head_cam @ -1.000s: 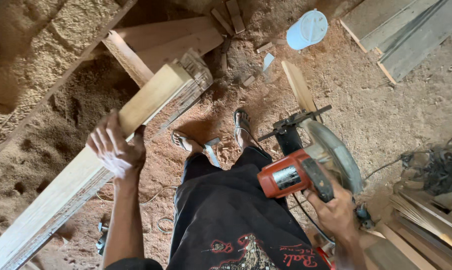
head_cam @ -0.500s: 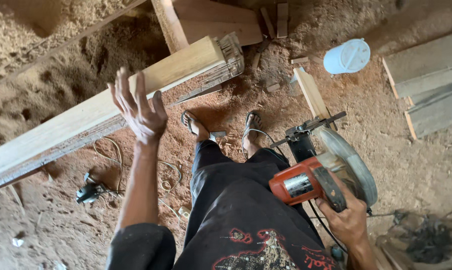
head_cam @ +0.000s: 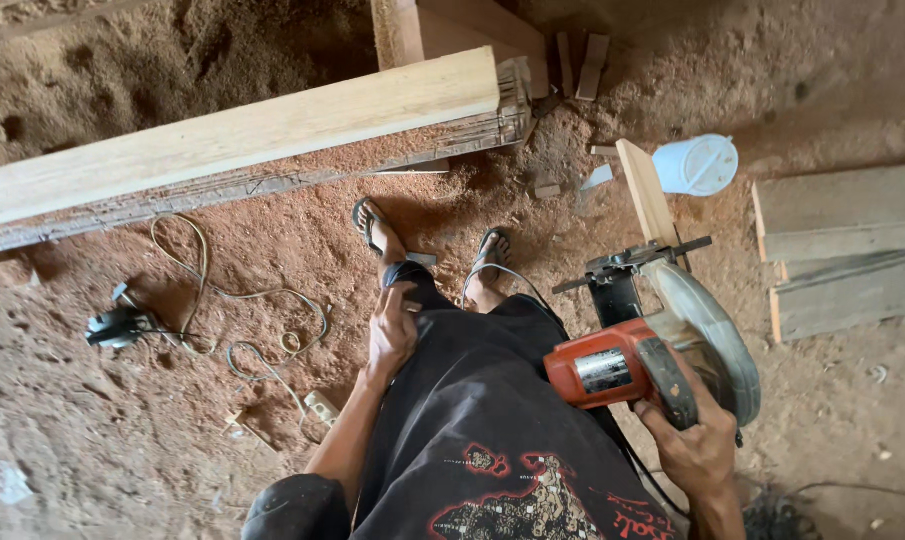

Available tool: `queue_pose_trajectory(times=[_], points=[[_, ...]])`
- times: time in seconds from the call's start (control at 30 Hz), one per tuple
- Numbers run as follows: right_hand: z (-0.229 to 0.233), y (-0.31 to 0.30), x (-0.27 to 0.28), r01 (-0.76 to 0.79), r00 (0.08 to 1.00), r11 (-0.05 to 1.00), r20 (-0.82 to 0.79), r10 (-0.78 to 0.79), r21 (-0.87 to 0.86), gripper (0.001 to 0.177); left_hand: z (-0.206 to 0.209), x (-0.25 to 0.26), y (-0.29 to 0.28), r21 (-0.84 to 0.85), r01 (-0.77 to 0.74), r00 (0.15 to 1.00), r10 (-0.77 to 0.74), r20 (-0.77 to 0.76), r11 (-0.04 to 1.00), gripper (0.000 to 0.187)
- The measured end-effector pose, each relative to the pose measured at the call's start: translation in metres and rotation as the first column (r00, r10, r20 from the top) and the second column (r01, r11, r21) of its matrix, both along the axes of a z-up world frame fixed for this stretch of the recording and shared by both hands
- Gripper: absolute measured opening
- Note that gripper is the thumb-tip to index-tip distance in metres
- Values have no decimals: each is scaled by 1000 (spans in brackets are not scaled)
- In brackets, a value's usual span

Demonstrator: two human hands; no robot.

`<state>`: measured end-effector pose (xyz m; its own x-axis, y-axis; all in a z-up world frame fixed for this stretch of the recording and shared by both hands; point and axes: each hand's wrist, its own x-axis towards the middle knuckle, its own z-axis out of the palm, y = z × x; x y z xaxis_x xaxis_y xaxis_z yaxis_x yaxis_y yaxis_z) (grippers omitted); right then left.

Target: The person holds a wooden board against a circular saw base and uses a metal ruler to measure the wood.

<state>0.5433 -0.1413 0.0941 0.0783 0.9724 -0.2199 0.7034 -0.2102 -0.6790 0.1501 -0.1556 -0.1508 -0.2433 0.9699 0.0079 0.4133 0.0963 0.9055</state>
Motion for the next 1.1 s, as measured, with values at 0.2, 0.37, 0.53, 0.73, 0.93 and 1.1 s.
queue_pose_trajectory(times=[0.2, 0.37, 0.53, 0.73, 0.93, 1.1], points=[[6, 13, 4, 23, 996, 999, 82, -21, -22, 74, -20, -5, 8, 98, -141, 990, 143, -17, 985, 61], [14, 20, 0, -43, 997, 999, 57, 42, 17, 76, -38, -12, 13, -67, -265, 964, 266, 16, 962, 45], [10, 21, 7, -27, 998, 1000, 53, 27, 13, 75, -59, -23, -13, -382, -315, 918, 381, 110, 869, 57], [15, 21, 6, -77, 980, 997, 184, 75, 2, 76, -65, -26, -41, -733, -302, 869, 492, 51, 610, 48], [12, 24, 10, -131, 975, 991, 183, 128, 5, 76, -68, -28, -42, -714, -269, 894, 444, 65, 646, 54], [18, 27, 6, -129, 986, 992, 112, 126, 16, 74, -67, -25, -23, -612, -317, 904, 426, 37, 725, 34]])
